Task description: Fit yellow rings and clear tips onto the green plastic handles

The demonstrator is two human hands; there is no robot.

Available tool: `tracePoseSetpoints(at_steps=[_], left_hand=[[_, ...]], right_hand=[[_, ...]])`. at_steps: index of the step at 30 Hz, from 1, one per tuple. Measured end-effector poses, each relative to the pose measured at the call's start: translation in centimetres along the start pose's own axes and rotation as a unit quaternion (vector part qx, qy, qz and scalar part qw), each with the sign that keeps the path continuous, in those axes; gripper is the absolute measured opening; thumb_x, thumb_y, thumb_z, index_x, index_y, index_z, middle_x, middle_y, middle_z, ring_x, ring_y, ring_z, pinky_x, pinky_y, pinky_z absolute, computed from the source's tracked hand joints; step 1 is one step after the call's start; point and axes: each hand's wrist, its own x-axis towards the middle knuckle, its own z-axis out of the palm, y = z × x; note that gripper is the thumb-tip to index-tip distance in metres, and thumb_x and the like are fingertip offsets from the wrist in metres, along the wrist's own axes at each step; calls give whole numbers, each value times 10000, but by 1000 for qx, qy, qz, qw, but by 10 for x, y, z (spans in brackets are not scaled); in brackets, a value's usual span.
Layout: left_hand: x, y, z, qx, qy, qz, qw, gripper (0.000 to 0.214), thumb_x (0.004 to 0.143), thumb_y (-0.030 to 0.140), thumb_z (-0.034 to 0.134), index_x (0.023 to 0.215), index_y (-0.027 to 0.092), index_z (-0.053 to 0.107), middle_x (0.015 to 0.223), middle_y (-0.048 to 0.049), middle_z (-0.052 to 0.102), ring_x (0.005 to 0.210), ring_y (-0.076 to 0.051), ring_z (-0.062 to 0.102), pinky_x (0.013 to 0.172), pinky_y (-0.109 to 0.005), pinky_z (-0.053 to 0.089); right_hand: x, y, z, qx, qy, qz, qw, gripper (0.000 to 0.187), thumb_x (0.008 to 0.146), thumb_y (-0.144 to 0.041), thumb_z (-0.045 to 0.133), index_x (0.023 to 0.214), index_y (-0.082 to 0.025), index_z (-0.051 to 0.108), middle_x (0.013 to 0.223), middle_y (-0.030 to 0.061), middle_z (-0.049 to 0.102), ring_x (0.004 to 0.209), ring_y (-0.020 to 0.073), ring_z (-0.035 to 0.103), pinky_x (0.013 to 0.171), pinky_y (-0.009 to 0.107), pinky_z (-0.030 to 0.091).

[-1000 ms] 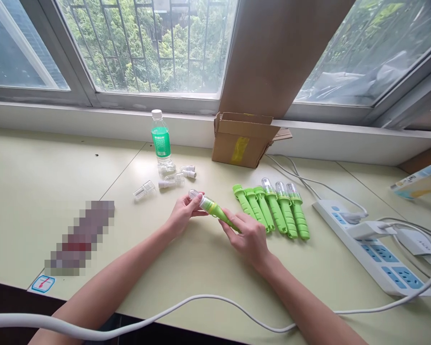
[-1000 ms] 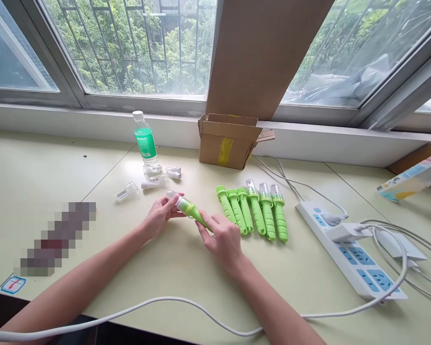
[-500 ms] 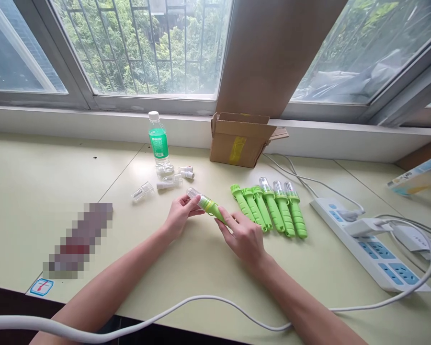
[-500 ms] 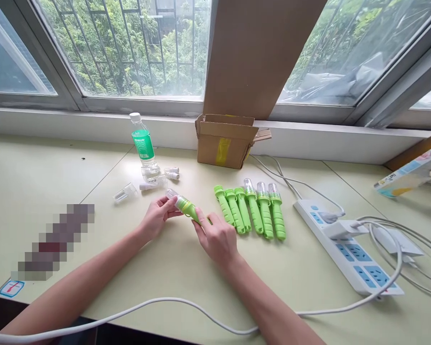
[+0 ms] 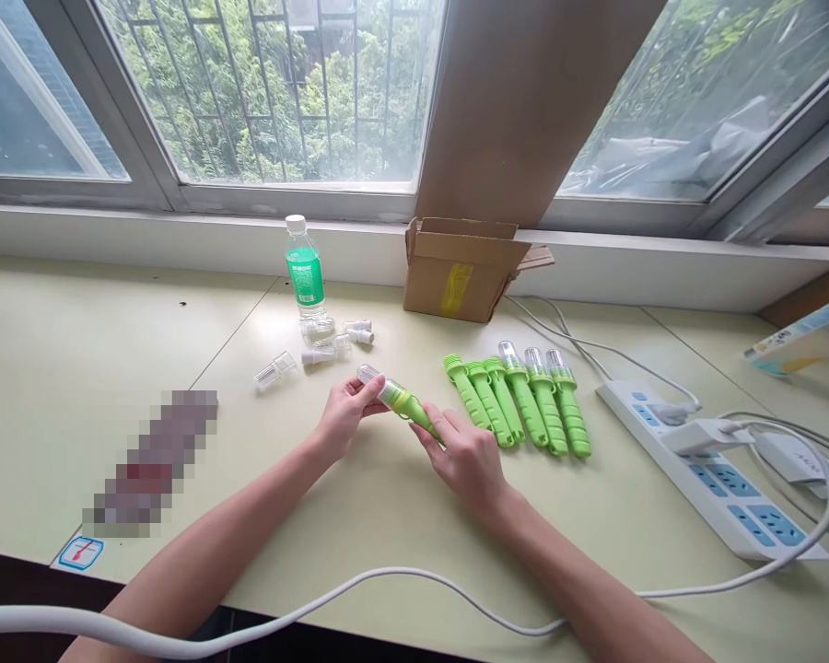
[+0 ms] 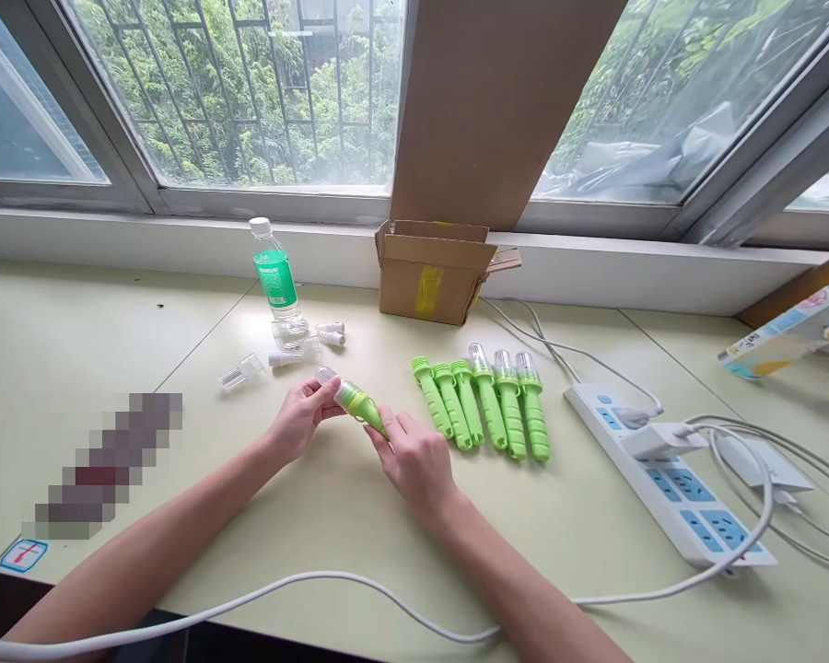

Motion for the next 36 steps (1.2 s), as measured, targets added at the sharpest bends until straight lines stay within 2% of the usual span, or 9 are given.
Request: tracePoseSetpoints(at_steps=[5, 9, 15, 18, 22, 24, 27, 31, 36], left_hand=[[0, -1, 0, 12, 18, -4, 1000, 331, 777, 422, 658, 837, 98, 633, 832, -75, 664, 804, -196, 658, 836, -388, 532], [1, 1, 1, 18, 22, 3, 1000, 332, 762, 429, 671, 825, 104, 633, 809, -62, 658, 776, -181, 651, 819, -373, 537], [2, 2, 2, 22, 20, 17, 999, 337, 746, 437, 683, 815, 111, 630, 784, -51, 649, 739, -171, 640, 764, -350, 541], [2, 3, 2, 9, 1, 27, 1000, 324, 741, 424, 693, 820, 117, 628, 775, -40, 649, 729, -162, 635, 773, -350, 537], [0, 5, 2, 4, -24, 50, 998, 314, 744, 412, 694, 841, 120, 629, 808, -53, 662, 766, -172, 639, 788, -354, 530], [-1, 7, 3, 5, -25, 55, 998, 319, 750, 414, 689, 869, 123, 636, 840, -61, 671, 801, -184, 644, 814, -369, 524], [-2, 7, 4, 4, -25, 45, 999, 350, 756, 418, 682, 958, 135, 647, 897, -71, 680, 850, -202, 650, 854, -400, 515], [-3, 3, 5, -1, -14, 24, 1000, 402, 753, 433, 681, 1013, 128, 649, 924, -86, 680, 877, -220, 655, 868, -424, 516], [-2, 0, 5, -10, -3, 18, 1000, 401, 753, 439, 681, 990, 117, 643, 905, -85, 683, 861, -213, 660, 882, -425, 508]], right_hand=[[1, -4, -3, 147, -55, 75, 985, 398, 929, -380, 455, 1132, -92, 639, 816, 109, 681, 651, 177, 603, 549, 257, 413], [7, -10, -10, 296, -101, 182, 932, 375, 895, -436, 482, 1026, -143, 675, 749, 69, 646, 635, 176, 561, 516, 254, 401], [17, -12, -20, 533, -208, 297, 765, 389, 852, -518, 520, 681, -171, 556, 517, -49, 357, 440, 72, 293, 414, 224, 209], [17, -7, -23, 592, -255, 358, 676, 418, 829, -546, 540, 646, -175, 479, 521, -60, 377, 388, 44, 229, 375, 215, 120], [17, -4, -26, 629, -284, 377, 618, 402, 839, -545, 527, 684, -176, 489, 521, -61, 427, 346, 29, 208, 357, 207, 108], [16, -5, -25, 616, -265, 363, 647, 403, 845, -539, 524, 675, -174, 502, 502, -66, 403, 349, 35, 218, 355, 206, 129], [14, -8, -20, 542, -192, 316, 755, 394, 849, -523, 527, 689, -167, 582, 485, -51, 404, 387, 69, 323, 376, 218, 239], [8, -7, -8, 401, -77, 245, 879, 353, 834, -459, 576, 995, -170, 701, 778, 49, 670, 714, 198, 609, 637, 289, 477], [3, -5, -2, 332, -46, 191, 923, 415, 851, -406, 562, 1143, -131, 671, 964, 112, 698, 824, 251, 629, 704, 333, 492]])
